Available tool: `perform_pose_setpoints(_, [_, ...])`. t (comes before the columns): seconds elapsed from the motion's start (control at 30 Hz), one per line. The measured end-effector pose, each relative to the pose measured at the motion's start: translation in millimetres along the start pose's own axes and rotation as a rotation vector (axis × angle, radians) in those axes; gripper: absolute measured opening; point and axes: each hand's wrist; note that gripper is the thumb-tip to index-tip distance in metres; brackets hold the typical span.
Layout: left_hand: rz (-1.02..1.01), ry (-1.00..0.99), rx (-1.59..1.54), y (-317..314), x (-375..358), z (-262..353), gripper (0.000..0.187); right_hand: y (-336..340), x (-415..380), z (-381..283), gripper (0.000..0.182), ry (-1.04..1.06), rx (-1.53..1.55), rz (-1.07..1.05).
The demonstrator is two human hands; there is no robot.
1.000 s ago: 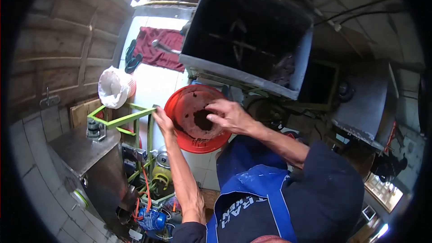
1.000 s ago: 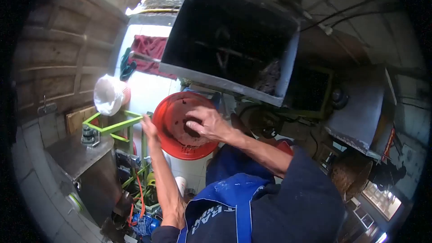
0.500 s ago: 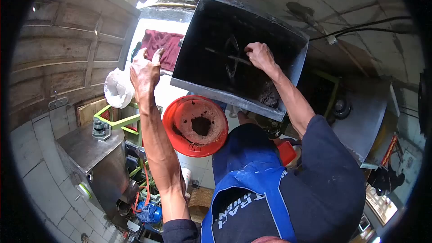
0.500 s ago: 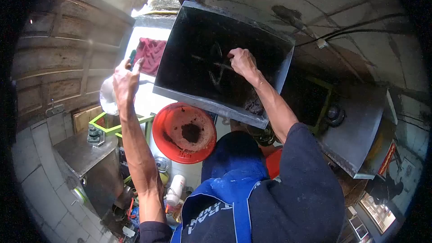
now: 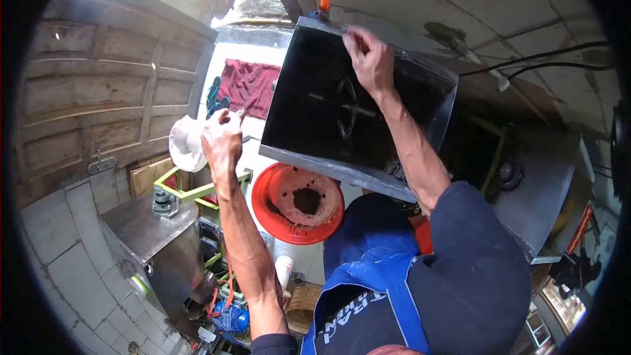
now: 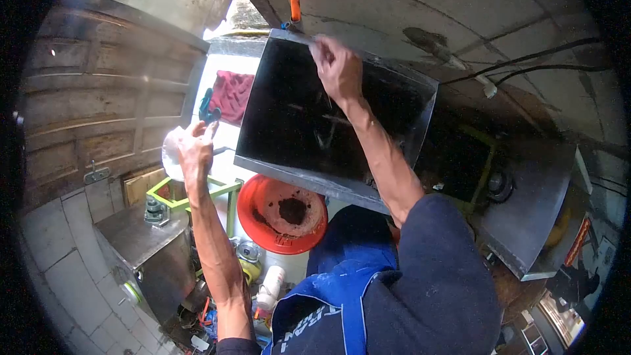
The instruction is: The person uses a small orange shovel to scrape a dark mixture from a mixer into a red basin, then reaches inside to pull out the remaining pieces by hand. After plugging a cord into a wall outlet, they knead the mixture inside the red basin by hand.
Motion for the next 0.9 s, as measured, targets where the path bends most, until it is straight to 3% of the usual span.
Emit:
perform_pose_setpoints(0.07, [-0.007, -0.020, -0.008, 2, -1, 3, 0.054, -13, 33, -20, 0.033, 0.083, 0.030, 0.173])
perform_pose_setpoints(0.17, [-0.020, -0.006, 0.003, 3, -1, 2, 0.052, -46, 87, -18, 0.033, 0.083, -0.025, 0.168])
perform_pose_setpoints(0.23, [-0.031, 0.010, -0.014, 3, -1, 5, 0.052, -51, 96, -26, 0.032, -0.021, 0.138, -0.095])
perform_pose_setpoints(0.27, [-0.011, -0.011, -0.005, 3, -1, 6, 0.053, -49, 95, -25, 0.032, -0.021, 0.138, -0.095])
perform_pose_setpoints(0.37, [0.005, -0.009, -0.014, 4, -3, 8, 0.052, -13, 58, -50, 0.028, 0.265, 0.195, 0.135])
perform_pose_setpoints(0.43, [0.023, -0.029, -0.042, 0, -2, 1, 0.050, 40, 17, -62, 0.026, 0.264, 0.140, 0.080])
perform_pose_setpoints(0.5, [0.006, -0.030, -0.052, -2, -1, -6, 0.050, 96, -21, -55, 0.020, 0.390, -0.225, -0.057])
perform_pose_setpoints(0.57, [-0.015, -0.045, -0.028, 1, -1, 1, 0.051, 134, -63, -10, 0.016, -0.302, -0.366, -0.318])
perform_pose_setpoints(0.63, [-0.031, -0.032, -0.019, 4, -4, 9, 0.052, 144, -74, 25, 0.015, -0.200, -0.681, -0.511])
perform_pose_setpoints(0.67, [-0.035, -0.030, 0.003, 5, -2, 10, 0.053, 140, -78, 42, 0.014, -0.203, -0.722, -0.497])
perform_pose_setpoints(0.8, [-0.050, -0.001, 0.058, 10, -3, 27, 0.053, 120, -73, 87, 0.013, -0.179, -0.683, -0.561])
perform_pose_setpoints(0.9, [-0.040, -0.024, 0.033, 7, -3, 19, 0.053, 112, -65, 83, 0.014, -0.222, -0.578, -0.620])
Point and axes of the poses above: each hand's wrist, its own x-axis towards the middle knuckle, its own y-axis out of the back of the hand, z = x × y, and after that the axes turned 11 degrees about -y, right-handed
